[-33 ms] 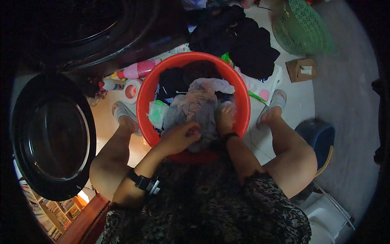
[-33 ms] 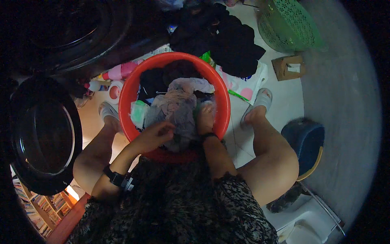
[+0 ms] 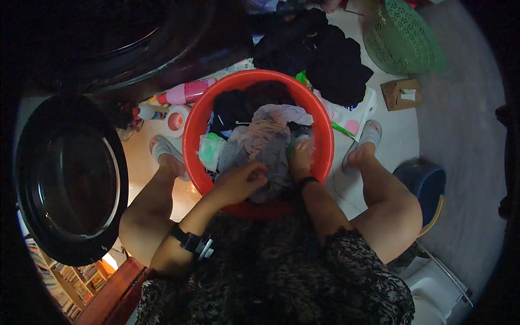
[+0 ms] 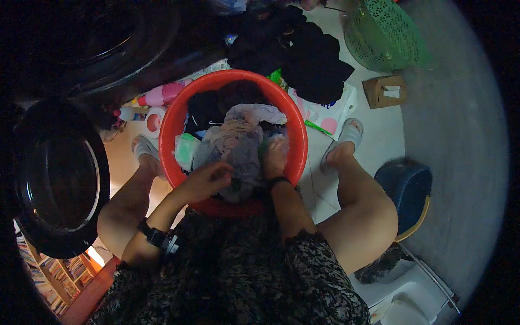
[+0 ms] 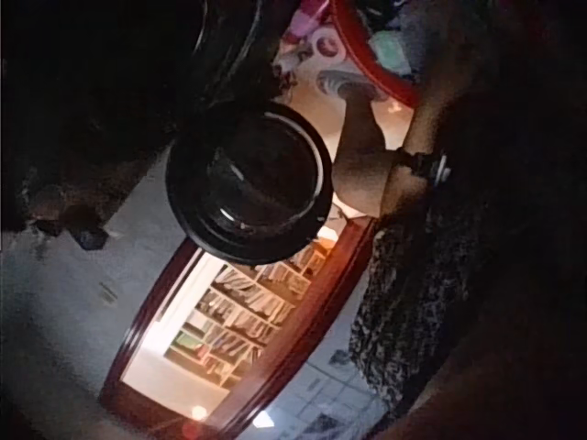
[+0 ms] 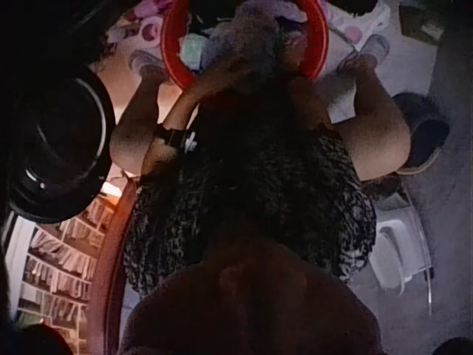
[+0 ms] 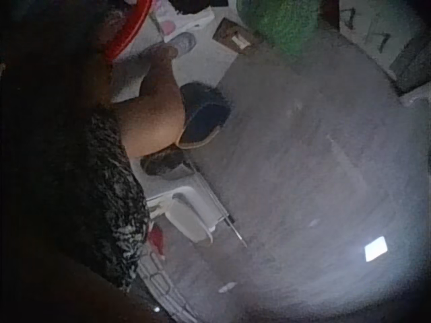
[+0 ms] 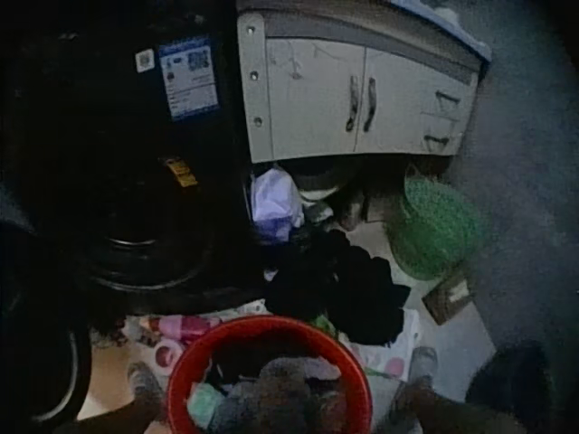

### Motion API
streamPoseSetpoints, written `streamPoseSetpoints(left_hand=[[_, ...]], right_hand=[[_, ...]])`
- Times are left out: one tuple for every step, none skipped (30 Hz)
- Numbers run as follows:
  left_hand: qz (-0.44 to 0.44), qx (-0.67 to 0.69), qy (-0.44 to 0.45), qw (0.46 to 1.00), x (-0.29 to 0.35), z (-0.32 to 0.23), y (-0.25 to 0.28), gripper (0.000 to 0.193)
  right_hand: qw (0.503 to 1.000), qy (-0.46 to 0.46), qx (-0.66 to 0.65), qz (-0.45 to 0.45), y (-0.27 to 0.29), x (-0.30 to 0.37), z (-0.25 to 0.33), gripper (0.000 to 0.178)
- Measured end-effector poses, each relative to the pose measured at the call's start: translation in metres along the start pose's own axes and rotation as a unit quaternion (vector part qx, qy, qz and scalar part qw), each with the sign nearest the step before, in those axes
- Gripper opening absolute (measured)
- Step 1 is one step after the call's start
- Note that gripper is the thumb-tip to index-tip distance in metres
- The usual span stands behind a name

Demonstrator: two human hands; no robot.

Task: The person sits on the floor and hand washes clothes in a red basin. They repeatedly submerge, scrub, and wring out a white t-shirt and other garments, then place them back into the basin.

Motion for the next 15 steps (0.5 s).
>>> streamPoseSetpoints(left_hand=[[-0.006, -0.009, -0.009, 1.000, 0.001, 0.002, 0.002, 0.037], [-0.011, -0.018, -0.014, 1.000, 0.002, 0.003, 0.004, 0.037], [-0.015, -0.034, 0.010, 0.999, 0.002, 0.007, 0.006, 0.037], [-0.026, -0.038, -0.032, 0.998, 0.002, 0.006, 0.008, 0.037], [-0.036, -0.047, -0.044, 0.997, 0.001, 0.008, 0.010, 0.037], [-0.047, -0.050, -0.076, 0.995, 0.000, 0.008, 0.013, 0.038], [-0.049, -0.047, -0.061, 0.996, -0.003, 0.010, 0.015, 0.039], [-0.052, -0.038, -0.066, 0.996, -0.006, 0.012, 0.017, 0.040], [-0.056, -0.028, -0.072, 0.995, -0.009, 0.012, 0.019, 0.042], [-0.063, 0.008, -0.098, 0.993, -0.012, 0.012, 0.021, 0.044], [-0.070, 0.044, -0.125, 0.989, -0.015, 0.010, 0.023, 0.046], [-0.082, 0.071, -0.121, 0.987, -0.017, 0.010, 0.024, 0.048], [-0.079, 0.104, -0.127, 0.983, -0.019, 0.008, 0.024, 0.054], [-0.080, 0.128, -0.103, 0.983, -0.021, 0.008, 0.023, 0.059], [-0.080, 0.151, -0.080, 0.982, -0.022, 0.007, 0.022, 0.065]], right_hand=[[0.999, 0.010, 0.009, 0.040, 0.001, -0.001, -0.002, 0.056], [0.997, -0.015, -0.076, 0.018, 0.006, -0.001, -0.006, 0.054], [0.987, -0.043, -0.156, 0.018, 0.013, -0.002, -0.010, 0.053], [0.969, -0.070, -0.235, 0.025, 0.021, -0.002, -0.015, 0.052], [0.975, -0.060, -0.211, 0.038, 0.032, -0.002, -0.020, 0.050], [0.979, -0.050, -0.189, 0.057, 0.046, -0.004, -0.027, 0.049], [0.981, -0.049, -0.169, 0.081, 0.061, -0.004, -0.033, 0.047], [0.978, -0.002, -0.199, 0.069, 0.079, -0.005, -0.039, 0.045], [0.971, 0.039, -0.228, 0.061, 0.100, -0.006, -0.046, 0.043], [0.963, 0.073, -0.253, 0.052, 0.120, -0.005, -0.052, 0.041], [0.926, 0.074, -0.359, 0.087, 0.137, -0.001, -0.057, 0.039], [0.878, 0.064, -0.458, 0.123, 0.155, 0.005, -0.060, 0.037], [0.817, 0.053, -0.552, 0.158, 0.172, 0.012, -0.058, 0.035], [0.780, 0.064, -0.603, 0.157, 0.190, 0.021, -0.054, 0.035], [0.738, 0.074, -0.652, 0.156, 0.208, 0.031, -0.048, 0.036]])
Point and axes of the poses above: each hand's wrist, its own x-axis away from the middle knuckle, its own y-axis out of the back of the hand, z = x × y, the point moved 3 cm from there along -x, towards the middle knuckle, and after that the axes turned 11 degrees about y, right-handed, at the moved point
